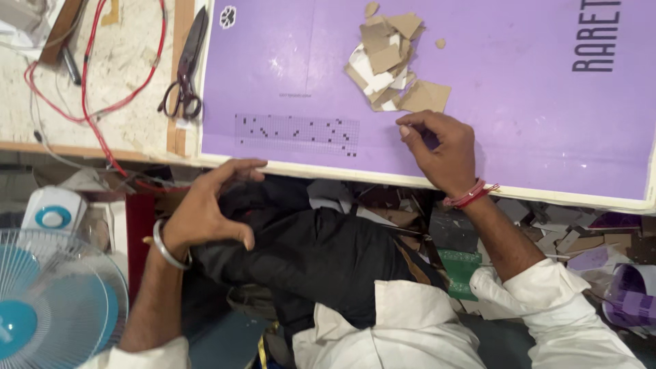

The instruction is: The person tears small pieces of cardboard by hand over a purple work mat. They repeatedly pick up fragments, tear them into smaller bits, and place them back on the mat. Scissors and a red cable are visible nearby but not used.

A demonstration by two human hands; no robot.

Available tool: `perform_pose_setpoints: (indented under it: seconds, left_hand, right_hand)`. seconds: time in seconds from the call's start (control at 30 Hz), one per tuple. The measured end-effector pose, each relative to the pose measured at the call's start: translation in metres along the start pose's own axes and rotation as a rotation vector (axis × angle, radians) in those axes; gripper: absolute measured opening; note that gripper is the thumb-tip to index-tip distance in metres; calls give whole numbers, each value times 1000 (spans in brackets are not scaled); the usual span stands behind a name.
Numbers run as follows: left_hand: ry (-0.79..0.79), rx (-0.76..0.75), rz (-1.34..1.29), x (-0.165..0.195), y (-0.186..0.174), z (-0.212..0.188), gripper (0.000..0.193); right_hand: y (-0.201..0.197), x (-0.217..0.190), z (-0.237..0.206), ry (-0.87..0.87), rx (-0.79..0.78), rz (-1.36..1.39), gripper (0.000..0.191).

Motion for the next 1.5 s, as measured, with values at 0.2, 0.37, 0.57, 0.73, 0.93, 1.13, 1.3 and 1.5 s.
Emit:
perform_pose_setpoints:
  seconds: [0.2, 0.37, 0.57, 0.73, 0.93, 1.13, 1.3, 1.5]
  left_hand:
    - [-39, 187, -148, -28, -12, 24, 96]
    - [-95, 298, -151, -50, -24, 21, 64]
    - [-134, 360, -94, -47, -16, -9, 65]
    - [-122, 408, -119, -33, -8, -55, 72]
    - [-93, 382, -43, -17, -9, -35, 70]
    - [-74, 372, 241, 0, -17, 22, 45]
    - [119, 343, 107, 9, -36, 75, 34]
    - [292, 268, 59, 12, -34, 149, 25]
  right_hand:
    - [2, 0, 5, 85, -30, 8, 13]
    - [8, -7, 7, -118, 20, -202, 8]
    - [27, -24, 3, -447, -167, -420, 9]
    - [22, -26, -5, -455, -170, -432, 6]
    - [13, -25, 2, -356, -102, -263, 6]
    - [20, -30, 15, -305, -95, -242, 12]
    - [35, -41, 31, -284, -115, -278, 16]
    - [51, -50, 39, -392, -111, -405, 24]
Point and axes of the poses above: each hand's wrist, its own z-axis towards the middle knuckle, its own y-axis out of the palm, x = y × z, the point moved 1 cm from there along z, towards the middle knuckle, and after that the axes turned 6 degrees about -z, right-handed, at the moved point
